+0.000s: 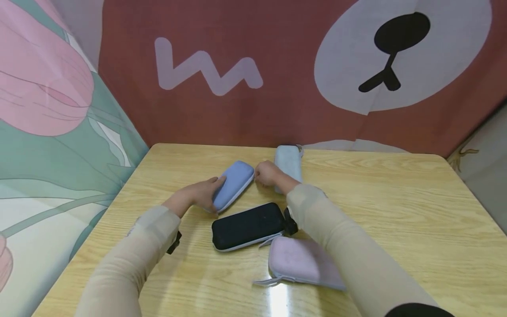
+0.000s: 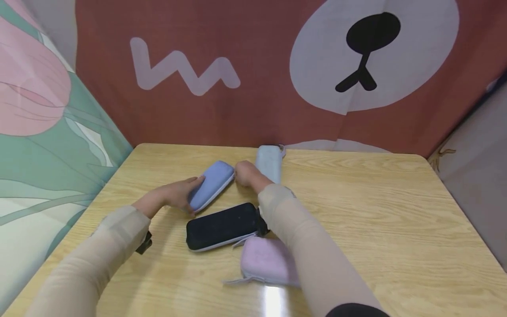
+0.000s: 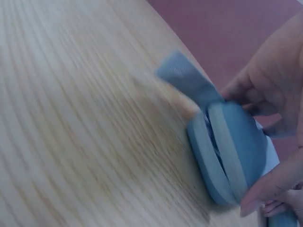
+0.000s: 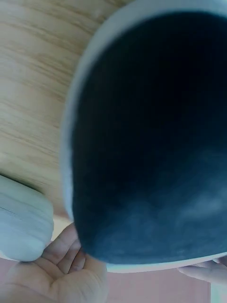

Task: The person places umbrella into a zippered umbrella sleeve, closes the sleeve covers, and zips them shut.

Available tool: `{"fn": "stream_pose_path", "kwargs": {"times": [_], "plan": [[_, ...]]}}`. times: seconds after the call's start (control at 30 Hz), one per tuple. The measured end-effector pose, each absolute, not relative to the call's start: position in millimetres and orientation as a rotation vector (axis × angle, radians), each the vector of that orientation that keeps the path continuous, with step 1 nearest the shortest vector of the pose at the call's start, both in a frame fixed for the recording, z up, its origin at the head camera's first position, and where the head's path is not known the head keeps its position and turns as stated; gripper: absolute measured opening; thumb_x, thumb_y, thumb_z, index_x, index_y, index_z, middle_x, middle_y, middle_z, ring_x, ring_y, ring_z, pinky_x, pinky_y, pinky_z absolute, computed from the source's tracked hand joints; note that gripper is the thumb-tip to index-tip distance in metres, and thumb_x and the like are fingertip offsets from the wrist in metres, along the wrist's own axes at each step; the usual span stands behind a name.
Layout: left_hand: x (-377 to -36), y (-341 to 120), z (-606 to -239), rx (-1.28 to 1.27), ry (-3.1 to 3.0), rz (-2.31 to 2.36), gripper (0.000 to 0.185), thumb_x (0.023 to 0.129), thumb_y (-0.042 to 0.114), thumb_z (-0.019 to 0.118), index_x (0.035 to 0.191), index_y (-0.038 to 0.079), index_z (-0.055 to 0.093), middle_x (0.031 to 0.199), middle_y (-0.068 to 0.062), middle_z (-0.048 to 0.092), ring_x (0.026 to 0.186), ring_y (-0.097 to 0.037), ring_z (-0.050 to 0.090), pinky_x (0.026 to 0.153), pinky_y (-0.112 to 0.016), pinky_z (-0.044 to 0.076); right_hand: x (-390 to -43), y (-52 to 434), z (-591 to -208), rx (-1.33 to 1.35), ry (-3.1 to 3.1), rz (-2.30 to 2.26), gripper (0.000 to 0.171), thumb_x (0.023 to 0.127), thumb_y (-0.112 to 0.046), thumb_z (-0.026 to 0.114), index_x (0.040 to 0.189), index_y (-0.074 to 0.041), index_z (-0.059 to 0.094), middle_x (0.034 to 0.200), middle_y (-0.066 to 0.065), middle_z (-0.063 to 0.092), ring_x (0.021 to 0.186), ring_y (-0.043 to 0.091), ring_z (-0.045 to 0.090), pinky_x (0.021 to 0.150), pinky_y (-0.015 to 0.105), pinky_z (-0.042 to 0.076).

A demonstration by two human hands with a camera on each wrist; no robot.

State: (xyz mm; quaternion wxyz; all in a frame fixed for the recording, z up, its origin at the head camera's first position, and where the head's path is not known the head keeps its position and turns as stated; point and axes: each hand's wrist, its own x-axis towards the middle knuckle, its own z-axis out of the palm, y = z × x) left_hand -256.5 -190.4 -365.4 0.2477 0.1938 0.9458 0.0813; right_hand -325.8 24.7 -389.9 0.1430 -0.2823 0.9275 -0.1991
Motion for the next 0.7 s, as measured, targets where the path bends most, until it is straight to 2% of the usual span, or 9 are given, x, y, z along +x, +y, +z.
{"fn": "stream_pose_path", "kwargs": {"times": [0.1, 0.27, 0.4, 0.53, 0.7], "plan": [[-256.2, -190.1, -364.9, 0.583, 2.584, 0.188, 0.109, 0.062, 0.030, 0.077, 0.139, 0.007, 0.004, 0.138, -0.024, 0.014, 0.122, -0.035, 0.024, 0.095, -0.043, 0.026, -327.1, 25.2, -390.9, -0.795, 2.682, -0.609, 0.044, 0.086, -0.002, 0.047, 0.045, -0.012, 0.034, 0.041, 0.000, 0.034, 0.038, 0.012, 0.030, 0.045, 0.022, 0.027], [-254.7, -191.1, -368.0, 0.691, 2.668, 0.111, 0.109, 0.058, 0.034, 0.077, 0.138, 0.000, 0.011, 0.127, -0.028, 0.033, 0.111, -0.035, 0.040, 0.090, -0.040, 0.034, -326.7, 25.2, -390.8, -0.811, 2.683, -0.642, 0.044, 0.086, -0.004, 0.049, 0.046, -0.013, 0.032, 0.043, -0.001, 0.035, 0.039, 0.011, 0.034, 0.045, 0.021, 0.028], [-254.4, -190.7, -371.0, 0.721, 2.714, 0.074, 0.107, 0.057, 0.034, 0.076, 0.136, -0.003, 0.014, 0.113, -0.024, 0.047, 0.095, -0.026, 0.050, 0.084, -0.036, 0.039, -325.3, 25.1, -390.8, -0.805, 2.675, -0.675, 0.043, 0.085, -0.004, 0.051, 0.047, -0.013, 0.033, 0.044, 0.000, 0.039, 0.040, 0.011, 0.039, 0.045, 0.021, 0.031], [-254.0, -188.4, -371.5, 0.693, 2.731, 0.045, 0.105, 0.058, 0.034, 0.074, 0.136, -0.004, 0.015, 0.097, -0.017, 0.055, 0.078, -0.019, 0.050, 0.075, -0.033, 0.042, -323.7, 24.9, -390.6, -0.790, 2.648, -0.728, 0.042, 0.084, -0.002, 0.051, 0.047, -0.012, 0.036, 0.046, 0.002, 0.045, 0.041, 0.012, 0.045, 0.043, 0.021, 0.034], [-250.5, -181.6, -371.4, 0.615, 2.759, 0.035, 0.102, 0.060, 0.036, 0.071, 0.135, -0.005, 0.016, 0.090, -0.016, 0.056, 0.071, -0.018, 0.049, 0.070, -0.032, 0.043, -320.6, 22.7, -391.3, -0.794, 2.613, -0.744, 0.038, 0.084, -0.003, 0.052, 0.048, -0.007, 0.043, 0.049, 0.006, 0.051, 0.047, 0.018, 0.053, 0.047, 0.021, 0.038]]}}
